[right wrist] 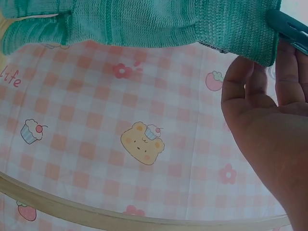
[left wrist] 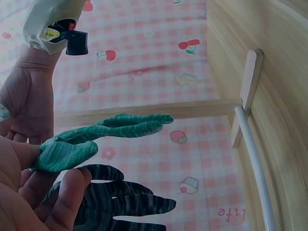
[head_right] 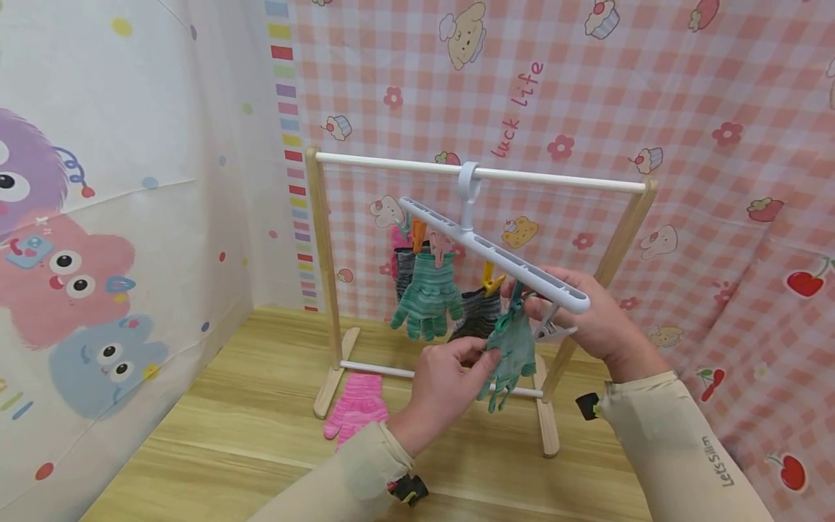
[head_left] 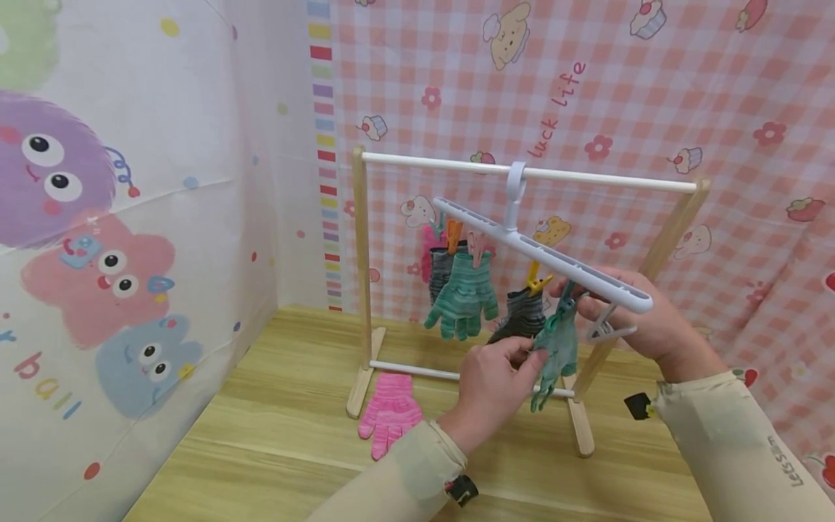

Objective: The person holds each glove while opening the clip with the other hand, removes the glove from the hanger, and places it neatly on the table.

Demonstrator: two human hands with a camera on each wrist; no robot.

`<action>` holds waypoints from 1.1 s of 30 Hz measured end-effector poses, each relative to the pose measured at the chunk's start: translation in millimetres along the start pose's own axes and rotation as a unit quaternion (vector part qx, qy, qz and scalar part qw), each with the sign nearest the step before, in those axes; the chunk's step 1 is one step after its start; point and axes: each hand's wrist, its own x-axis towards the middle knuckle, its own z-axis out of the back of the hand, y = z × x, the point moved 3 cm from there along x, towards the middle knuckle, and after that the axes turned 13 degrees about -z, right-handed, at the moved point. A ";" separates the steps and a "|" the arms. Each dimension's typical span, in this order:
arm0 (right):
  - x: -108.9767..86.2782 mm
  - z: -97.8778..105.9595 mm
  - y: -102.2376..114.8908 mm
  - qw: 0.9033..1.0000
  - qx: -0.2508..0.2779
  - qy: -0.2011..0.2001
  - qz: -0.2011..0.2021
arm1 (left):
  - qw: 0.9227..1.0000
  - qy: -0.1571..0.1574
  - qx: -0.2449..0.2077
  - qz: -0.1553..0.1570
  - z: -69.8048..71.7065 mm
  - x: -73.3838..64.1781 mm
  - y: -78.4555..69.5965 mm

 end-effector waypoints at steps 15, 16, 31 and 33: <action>0.3 -0.6 1.7 0.999 0.045 0.022 0.014 | 0.997 0.003 -0.074 0.010 2.8 -5.6 -0.2; 0.4 -0.7 1.7 0.999 0.044 0.022 0.013 | 0.996 0.006 -0.087 0.016 2.7 -6.4 0.4; 2.7 5.6 0.0 1.000 0.023 0.014 0.015 | 0.996 -0.003 -0.086 0.010 4.7 -23.4 10.5; 2.5 5.7 -0.2 0.999 0.031 0.018 0.014 | 0.996 -0.001 -0.082 0.017 4.2 -26.4 12.4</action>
